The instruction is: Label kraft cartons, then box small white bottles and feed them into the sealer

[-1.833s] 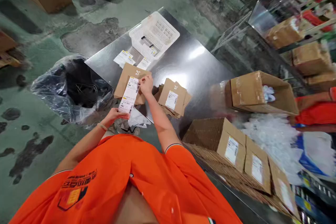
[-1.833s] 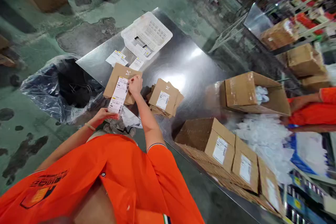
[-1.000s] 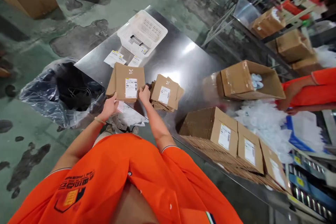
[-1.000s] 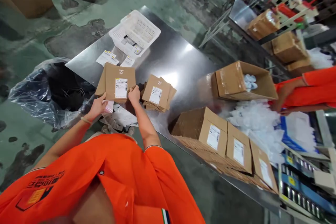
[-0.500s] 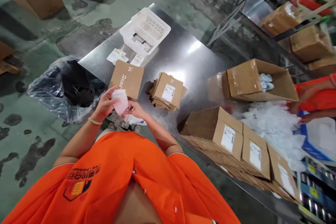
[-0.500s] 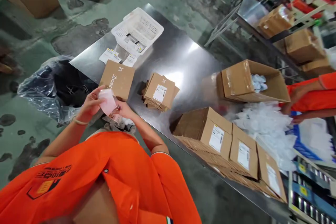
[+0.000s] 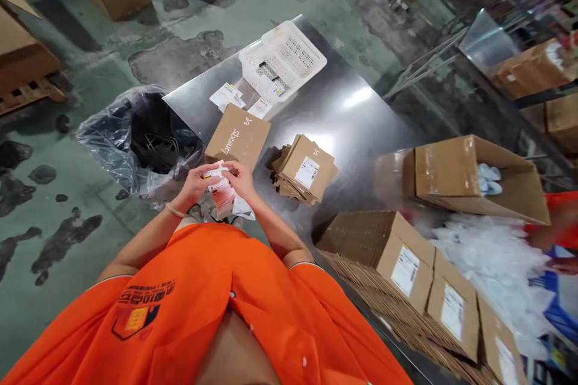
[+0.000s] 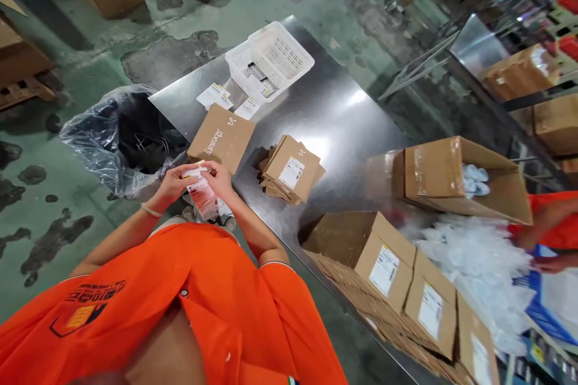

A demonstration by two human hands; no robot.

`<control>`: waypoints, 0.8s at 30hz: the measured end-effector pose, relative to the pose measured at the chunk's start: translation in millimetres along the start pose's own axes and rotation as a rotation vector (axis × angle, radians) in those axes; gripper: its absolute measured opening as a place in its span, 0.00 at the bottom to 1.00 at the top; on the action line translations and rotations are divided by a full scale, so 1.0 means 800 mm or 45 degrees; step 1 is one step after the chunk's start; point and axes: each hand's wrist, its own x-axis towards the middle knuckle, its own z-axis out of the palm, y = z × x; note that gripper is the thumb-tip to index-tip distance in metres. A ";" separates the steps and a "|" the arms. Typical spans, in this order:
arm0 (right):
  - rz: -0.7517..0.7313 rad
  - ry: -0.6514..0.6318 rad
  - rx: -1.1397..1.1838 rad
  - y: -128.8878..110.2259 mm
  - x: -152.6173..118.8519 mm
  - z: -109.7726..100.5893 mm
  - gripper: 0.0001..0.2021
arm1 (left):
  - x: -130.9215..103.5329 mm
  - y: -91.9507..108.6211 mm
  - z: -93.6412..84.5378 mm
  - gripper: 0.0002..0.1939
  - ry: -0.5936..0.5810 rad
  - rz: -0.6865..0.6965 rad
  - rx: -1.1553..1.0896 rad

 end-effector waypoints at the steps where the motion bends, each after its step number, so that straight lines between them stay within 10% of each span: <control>1: -0.008 0.023 -0.021 0.000 -0.001 0.000 0.09 | 0.005 0.003 -0.001 0.35 0.007 -0.018 0.018; 9: -0.207 0.241 -0.460 0.006 -0.014 -0.011 0.10 | 0.052 0.015 -0.009 0.30 -0.062 -0.172 0.268; 18: 0.110 0.602 -0.850 -0.042 0.149 -0.074 0.08 | 0.047 -0.052 -0.006 0.43 -0.079 -0.399 0.214; 24: 0.020 0.653 -1.065 -0.019 0.147 -0.041 0.31 | 0.027 -0.075 -0.061 0.44 -0.019 -0.199 0.434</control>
